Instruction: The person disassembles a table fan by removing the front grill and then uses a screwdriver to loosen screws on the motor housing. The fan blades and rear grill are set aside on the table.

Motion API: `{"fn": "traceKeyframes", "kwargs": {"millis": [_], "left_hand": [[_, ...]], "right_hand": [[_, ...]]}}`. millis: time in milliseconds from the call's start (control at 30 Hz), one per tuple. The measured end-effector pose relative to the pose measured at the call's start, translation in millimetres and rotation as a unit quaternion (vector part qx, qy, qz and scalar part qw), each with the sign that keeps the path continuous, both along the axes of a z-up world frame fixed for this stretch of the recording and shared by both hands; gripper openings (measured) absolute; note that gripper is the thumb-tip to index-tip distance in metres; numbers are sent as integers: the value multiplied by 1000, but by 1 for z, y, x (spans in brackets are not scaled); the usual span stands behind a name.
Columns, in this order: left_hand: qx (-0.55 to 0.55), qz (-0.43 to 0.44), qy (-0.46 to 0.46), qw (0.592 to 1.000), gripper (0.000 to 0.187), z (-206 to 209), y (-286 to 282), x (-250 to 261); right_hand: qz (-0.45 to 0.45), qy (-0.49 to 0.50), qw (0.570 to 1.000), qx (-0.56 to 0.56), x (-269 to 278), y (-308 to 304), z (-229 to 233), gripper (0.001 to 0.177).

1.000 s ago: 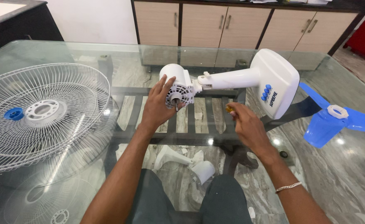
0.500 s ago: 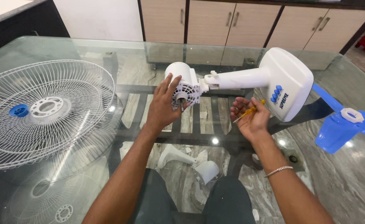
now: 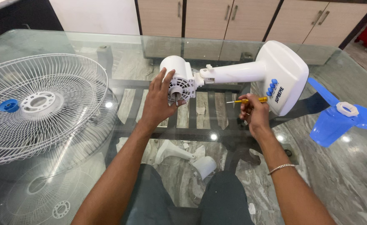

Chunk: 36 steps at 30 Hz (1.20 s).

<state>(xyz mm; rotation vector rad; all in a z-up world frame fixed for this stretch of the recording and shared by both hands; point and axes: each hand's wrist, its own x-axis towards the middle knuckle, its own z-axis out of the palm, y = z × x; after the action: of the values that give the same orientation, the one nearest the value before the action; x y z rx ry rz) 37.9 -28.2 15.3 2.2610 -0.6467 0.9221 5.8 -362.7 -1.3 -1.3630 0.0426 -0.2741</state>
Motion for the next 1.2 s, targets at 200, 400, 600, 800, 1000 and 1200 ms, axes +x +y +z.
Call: {"fn": "traceKeyframes", "kwargs": {"millis": [200, 400, 600, 800, 1000, 1200], "left_hand": [[-10, -1, 3, 1000, 104, -3, 2, 1], [44, 29, -35, 998, 102, -3, 8, 13], [29, -68, -69, 995, 116, 10, 18, 33], [103, -80, -14, 991, 110, 17, 25, 45], [132, -69, -87, 985, 102, 14, 29, 51], [145, -64, -135, 978, 97, 15, 32, 52]], "right_hand": [[12, -22, 998, -64, -16, 15, 17, 26], [9, -29, 993, -117, -3, 12, 3, 28], [34, -41, 993, -109, 15, 1, -17, 36], [-5, -42, 994, -98, 13, -7, -11, 24], [-62, -218, 966, -127, -3, 8, 4, 13], [-170, -243, 907, -300, -15, 18, 9, 11]]}}
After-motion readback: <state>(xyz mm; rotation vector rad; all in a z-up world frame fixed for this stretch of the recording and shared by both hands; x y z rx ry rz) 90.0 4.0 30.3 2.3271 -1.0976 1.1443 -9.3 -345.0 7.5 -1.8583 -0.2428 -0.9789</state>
